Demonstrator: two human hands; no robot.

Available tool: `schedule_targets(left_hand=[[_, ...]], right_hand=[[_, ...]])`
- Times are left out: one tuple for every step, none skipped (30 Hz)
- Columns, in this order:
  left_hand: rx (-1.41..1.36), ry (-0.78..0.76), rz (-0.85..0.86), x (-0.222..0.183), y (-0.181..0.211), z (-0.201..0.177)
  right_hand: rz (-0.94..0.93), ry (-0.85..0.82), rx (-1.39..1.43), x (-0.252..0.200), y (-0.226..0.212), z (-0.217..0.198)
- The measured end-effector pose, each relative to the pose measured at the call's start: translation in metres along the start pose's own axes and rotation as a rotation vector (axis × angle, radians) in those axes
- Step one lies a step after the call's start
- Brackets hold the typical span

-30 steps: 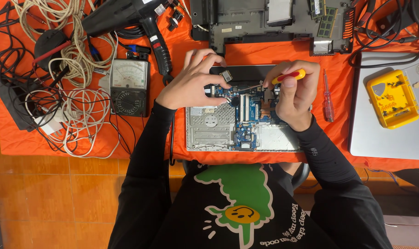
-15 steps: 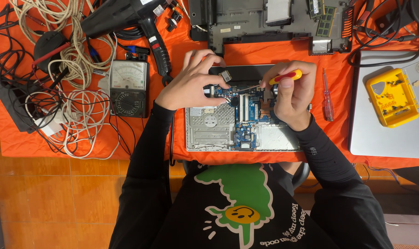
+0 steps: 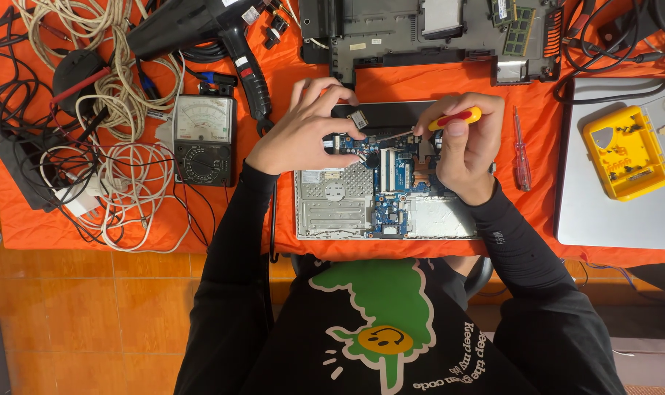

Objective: Replacing or repairing internal components of a laptop on a repair bench.

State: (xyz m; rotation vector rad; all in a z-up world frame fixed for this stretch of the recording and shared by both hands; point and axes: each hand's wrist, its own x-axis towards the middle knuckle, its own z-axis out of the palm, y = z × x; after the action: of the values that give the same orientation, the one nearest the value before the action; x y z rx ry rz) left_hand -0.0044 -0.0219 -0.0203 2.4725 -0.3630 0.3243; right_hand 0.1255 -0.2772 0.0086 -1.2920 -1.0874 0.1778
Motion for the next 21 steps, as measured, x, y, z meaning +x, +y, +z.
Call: schedule_targets(left_hand=[[0.0,0.0,-0.001,-0.0004,-0.0005,0.0001],[0.002,0.002,0.003,-0.0006,-0.0009,0.0005],[0.004,0.003,0.006,-0.0009,-0.0012,0.0009],[0.004,0.003,0.006,-0.0007,-0.0008,0.0009],[0.002,0.002,0.006,-0.0004,-0.0003,0.0008],[0.001,0.002,0.005,0.0,0.0001,0.0006],[0.001,0.003,0.005,0.0001,0.0002,0.0002],[0.0,-0.002,0.004,0.0,0.0004,-0.0003],[-0.001,-0.006,0.003,0.0,0.0006,-0.0006],[0.0,-0.006,0.004,0.0,0.0006,-0.0009],[0.0,-0.007,0.0,0.0,0.0005,-0.0011],[-0.002,-0.009,-0.003,0.0,0.0006,-0.001],[-0.002,-0.009,-0.002,-0.0001,0.0005,-0.0006],[-0.003,-0.006,-0.003,-0.0003,0.0003,-0.0002],[-0.003,-0.002,-0.003,-0.0004,0.0002,0.0002],[-0.004,-0.003,-0.003,-0.0003,0.0002,0.0],[-0.001,-0.001,-0.003,-0.0003,0.0003,-0.0001],[0.002,0.001,-0.001,-0.0002,0.0003,-0.0002],[0.003,0.001,0.0,-0.0001,0.0003,0.0],[0.003,0.001,-0.004,0.0,0.0002,0.0002],[0.003,0.001,-0.008,0.0001,0.0002,0.0004]], right_hand=[[0.0,-0.001,0.0,0.0002,0.0002,-0.0002],[0.001,0.0,-0.002,0.0001,0.0002,-0.0006],[0.001,0.001,-0.004,0.0001,0.0002,-0.001],[0.001,0.001,-0.004,0.0,0.0005,-0.0012],[-0.005,0.001,-0.008,0.0,0.0007,-0.0014],[-0.011,0.001,-0.012,0.0003,0.001,-0.0018],[-0.012,0.001,-0.012,0.0003,0.001,-0.0021],[-0.014,0.004,-0.01,0.0002,0.001,-0.0024],[-0.016,0.007,-0.009,0.0,0.0009,-0.0027],[-0.017,0.007,-0.009,0.0001,0.0004,-0.0025],[-0.018,0.005,-0.008,0.0002,-0.0001,-0.0024],[-0.017,0.003,-0.007,0.0,-0.0008,-0.0023],[-0.017,0.004,-0.007,0.0003,-0.0007,-0.0023],[-0.021,0.0,-0.01,0.0005,-0.0007,-0.0023],[-0.025,-0.004,-0.012,0.0008,-0.0006,-0.0023],[-0.024,-0.004,-0.012,0.0007,-0.0006,-0.0023],[-0.026,-0.006,-0.013,0.0005,-0.0007,-0.0023],[-0.028,-0.009,-0.014,0.0003,-0.0007,-0.0023],[-0.028,-0.008,-0.015,0.0,-0.0002,-0.0026],[-0.026,-0.012,-0.015,-0.0003,0.0003,-0.0028],[-0.024,-0.016,-0.015,-0.0005,0.0009,-0.0031]])
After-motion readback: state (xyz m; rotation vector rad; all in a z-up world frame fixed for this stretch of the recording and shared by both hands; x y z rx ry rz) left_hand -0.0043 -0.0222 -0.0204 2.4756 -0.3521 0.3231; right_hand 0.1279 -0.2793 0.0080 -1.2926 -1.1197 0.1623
